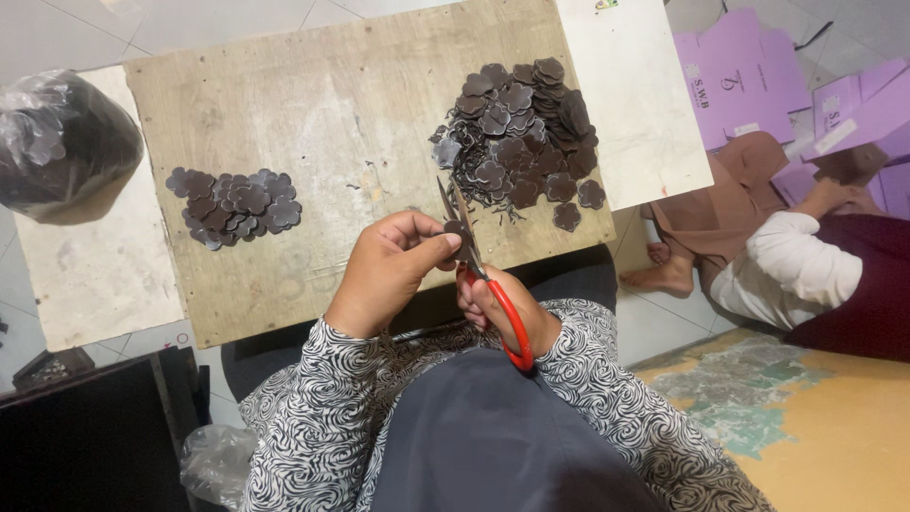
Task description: The person sits at a workbench and uses red-handled scissors to trim excess material from dark flower-shaped fabric cutouts, placing trimmed pieces into a pile on the left and scraps near the center, repeating the cut-and-place cycle continuously.
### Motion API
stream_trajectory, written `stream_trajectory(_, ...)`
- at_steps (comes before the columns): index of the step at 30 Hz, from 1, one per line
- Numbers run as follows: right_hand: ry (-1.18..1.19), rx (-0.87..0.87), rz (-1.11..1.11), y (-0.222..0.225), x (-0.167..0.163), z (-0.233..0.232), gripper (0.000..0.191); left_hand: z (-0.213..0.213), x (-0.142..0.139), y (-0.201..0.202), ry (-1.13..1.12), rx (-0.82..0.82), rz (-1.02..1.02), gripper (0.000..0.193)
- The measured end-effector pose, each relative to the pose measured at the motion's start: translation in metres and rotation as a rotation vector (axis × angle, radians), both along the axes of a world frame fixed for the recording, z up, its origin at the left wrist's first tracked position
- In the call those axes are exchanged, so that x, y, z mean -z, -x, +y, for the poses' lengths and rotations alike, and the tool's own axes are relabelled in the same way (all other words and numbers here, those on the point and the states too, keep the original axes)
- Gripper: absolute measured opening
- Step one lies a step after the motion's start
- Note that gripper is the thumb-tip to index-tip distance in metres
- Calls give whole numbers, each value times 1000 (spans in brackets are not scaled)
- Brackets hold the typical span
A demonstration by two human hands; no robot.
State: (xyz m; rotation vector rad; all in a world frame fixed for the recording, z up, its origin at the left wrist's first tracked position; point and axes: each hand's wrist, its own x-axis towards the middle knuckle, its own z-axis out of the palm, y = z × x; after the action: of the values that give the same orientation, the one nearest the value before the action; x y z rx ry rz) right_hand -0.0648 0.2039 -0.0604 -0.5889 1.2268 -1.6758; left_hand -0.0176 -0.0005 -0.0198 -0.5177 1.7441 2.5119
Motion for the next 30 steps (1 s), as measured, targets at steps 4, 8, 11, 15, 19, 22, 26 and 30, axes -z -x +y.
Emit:
stream_trajectory(4, -31, 9, -22, -1, 0, -1, 49, -2, 2, 0, -3, -9, 10, 11)
stream_trajectory(8, -42, 5, -31, -1, 0, -1, 47, -4, 3, -1, -24, -29, 6, 11)
stream_trajectory(11, -54, 5, -59, -1, 1, -1, 46, -4, 3, 0, -33, -19, 22, 12)
stream_trajectory(15, -66, 5, -74, -2, 1, -2, 45, -6, 0, -1, 40, 3, -83, 13)
stream_trajectory(19, -77, 17, -68, -2, 1, -2, 45, -5, -2, 0, 4, 3, -85, 14)
stream_trajectory(22, -75, 21, -52, -1, 1, -3, 46, -5, -3, 1, -1, 2, -86, 13)
stream_trajectory(26, -71, 27, -91, -2, 3, -2, 44, -6, -2, -1, 39, -13, -47, 13)
stream_trajectory(30, -93, 28, -93, -1, 7, 0, 42, -7, 3, -1, 16, -55, 11, 17)
